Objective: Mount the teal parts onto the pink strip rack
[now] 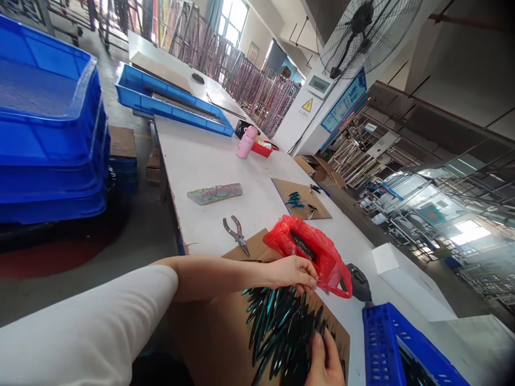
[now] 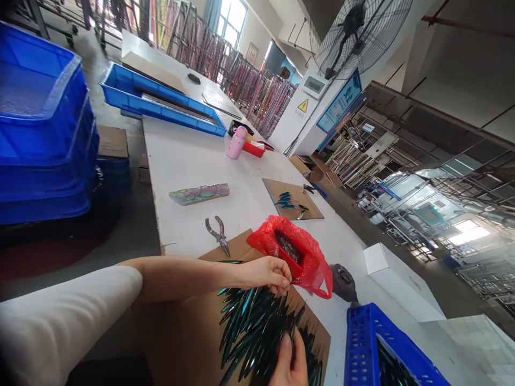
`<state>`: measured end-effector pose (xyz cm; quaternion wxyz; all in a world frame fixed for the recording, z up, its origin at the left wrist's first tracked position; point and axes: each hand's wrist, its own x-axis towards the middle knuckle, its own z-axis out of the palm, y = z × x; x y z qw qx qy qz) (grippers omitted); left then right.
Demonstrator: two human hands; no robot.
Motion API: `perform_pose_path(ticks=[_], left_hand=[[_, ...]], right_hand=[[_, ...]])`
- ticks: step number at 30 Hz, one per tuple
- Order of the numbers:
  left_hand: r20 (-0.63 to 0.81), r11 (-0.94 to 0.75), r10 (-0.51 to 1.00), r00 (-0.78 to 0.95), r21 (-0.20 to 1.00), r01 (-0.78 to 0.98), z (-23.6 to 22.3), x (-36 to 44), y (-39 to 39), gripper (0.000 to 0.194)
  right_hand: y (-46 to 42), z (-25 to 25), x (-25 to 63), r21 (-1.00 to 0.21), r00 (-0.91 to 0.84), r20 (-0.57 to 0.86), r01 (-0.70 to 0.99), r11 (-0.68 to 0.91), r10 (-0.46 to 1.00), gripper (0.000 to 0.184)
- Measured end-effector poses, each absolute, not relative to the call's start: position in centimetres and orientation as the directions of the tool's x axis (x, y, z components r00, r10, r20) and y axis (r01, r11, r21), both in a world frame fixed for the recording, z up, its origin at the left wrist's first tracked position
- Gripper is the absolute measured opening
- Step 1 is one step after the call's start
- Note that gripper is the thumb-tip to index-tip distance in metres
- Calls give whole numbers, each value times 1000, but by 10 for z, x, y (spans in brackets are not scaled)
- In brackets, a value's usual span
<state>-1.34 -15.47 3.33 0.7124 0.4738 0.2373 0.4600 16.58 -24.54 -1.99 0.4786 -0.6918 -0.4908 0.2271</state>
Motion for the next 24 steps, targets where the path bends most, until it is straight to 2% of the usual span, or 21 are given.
perform_pose_path(ticks=[3,8,12,17,24], left_hand=[[129,115,882,453,874,-473,33,-12,-158,34],[136,133,883,450,845,-517,33,-13,-159,35],[103,161,874,475,861,-483,29,-10,-162,37],[166,139,856,491,840,-525,20,-4,-163,34],[192,128,846,497,832,-539,17,-2,-163,33]], right_hand=[[-229,-18,144,-957,426,84,288,-47,901,68],[-223,-27,128,-986,367,107,157,52,924,60],[-225,-35,131,-980,366,96,196,24,926,56],[-227,-34,134,-953,370,130,304,13,920,56],[-229,-35,133,-963,378,127,270,22,917,59]])
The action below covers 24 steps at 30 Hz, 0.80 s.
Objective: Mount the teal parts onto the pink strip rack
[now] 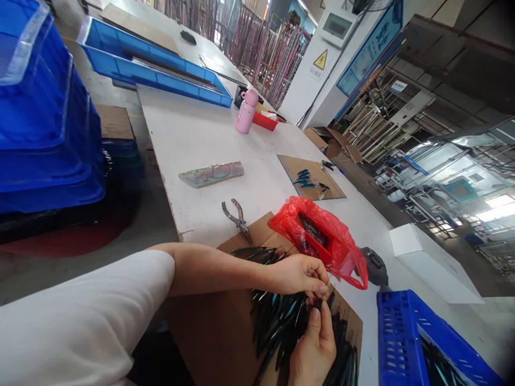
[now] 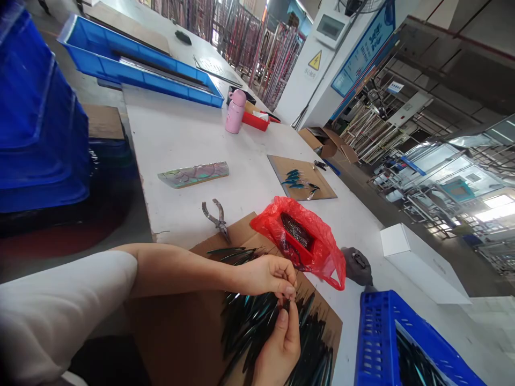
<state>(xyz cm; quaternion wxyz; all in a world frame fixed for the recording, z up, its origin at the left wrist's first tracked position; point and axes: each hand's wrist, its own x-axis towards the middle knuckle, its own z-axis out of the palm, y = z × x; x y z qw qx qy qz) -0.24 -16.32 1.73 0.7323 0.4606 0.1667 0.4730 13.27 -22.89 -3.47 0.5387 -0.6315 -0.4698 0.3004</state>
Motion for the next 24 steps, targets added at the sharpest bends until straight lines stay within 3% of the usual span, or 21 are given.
perform_pose_path(ticks=[24], left_hand=[[149,134,849,506,867,-480,20,-5,-166,37]], right_hand=[[-231,-36,136,-940,382,132,341,-7,915,58]])
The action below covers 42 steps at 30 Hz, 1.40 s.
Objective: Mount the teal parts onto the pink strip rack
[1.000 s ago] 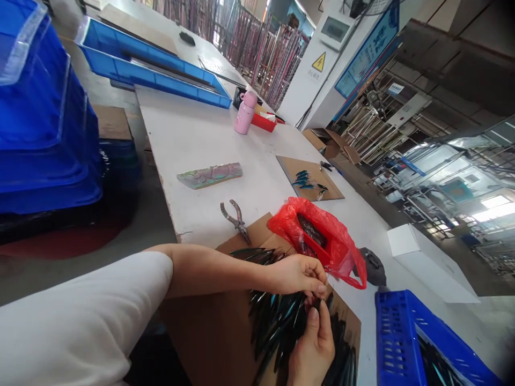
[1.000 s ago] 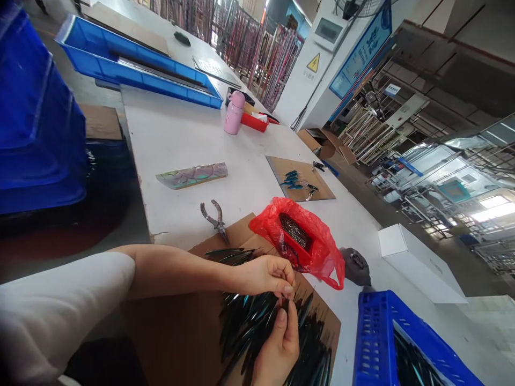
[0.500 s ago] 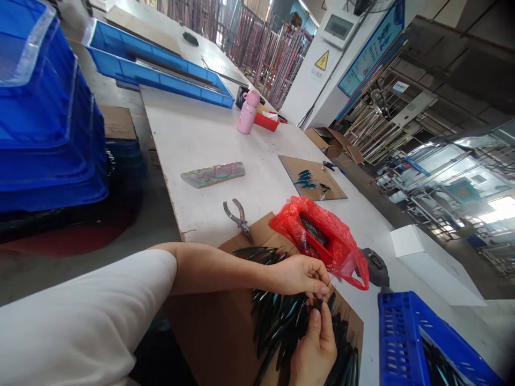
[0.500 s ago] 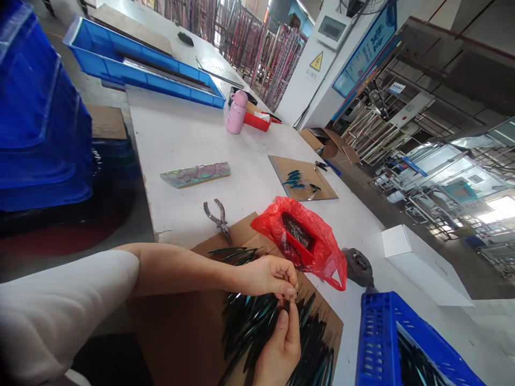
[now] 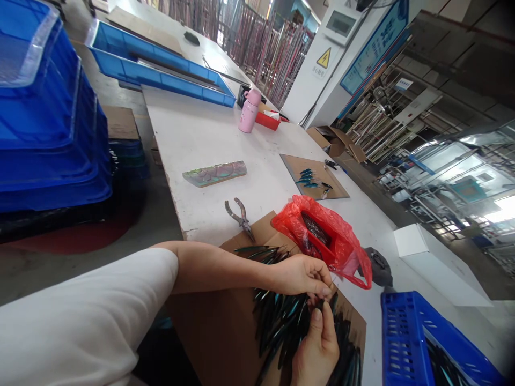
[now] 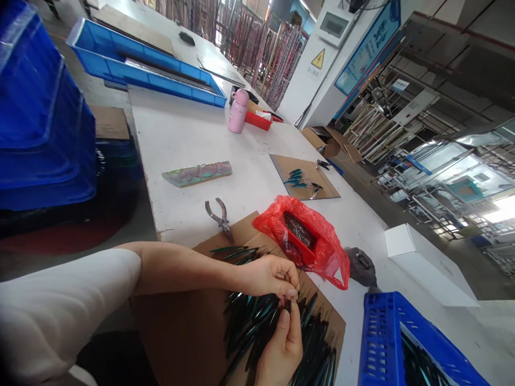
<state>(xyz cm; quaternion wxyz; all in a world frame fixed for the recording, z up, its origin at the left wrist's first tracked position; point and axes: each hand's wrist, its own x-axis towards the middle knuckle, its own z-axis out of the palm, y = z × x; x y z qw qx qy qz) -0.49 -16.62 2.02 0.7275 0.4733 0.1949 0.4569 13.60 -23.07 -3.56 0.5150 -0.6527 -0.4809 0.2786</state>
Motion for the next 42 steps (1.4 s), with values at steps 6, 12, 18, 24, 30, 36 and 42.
perform_pose_path(ticks=[6,12,18,24,30,36,42], left_hand=[[174,80,845,505,893,-442,25,-7,-169,41],[112,79,853,509,937,-339,19,-4,-168,32],[51,113,846,530,956,-272,6,2,-162,17],[84,148,833,547,919,-366,9,-2,-159,26],[60,111,865,498,945,-307,14,-4,-158,30],[62,137,865,497,925,-354,5,3,-161,34],[41,73,861,508,976,-203,7,4,-159,22]], right_hand=[[-232,-35,136,-935,381,148,355,4,913,58],[-234,-35,135,-944,402,122,329,-19,907,57],[-234,-34,136,-940,387,92,337,-48,917,56],[-233,-31,134,-948,381,48,310,-79,923,57],[-233,-31,130,-966,347,40,255,-53,937,56],[-235,-36,135,-963,345,52,266,-45,937,56],[-232,-33,142,-934,357,23,341,-107,934,57]])
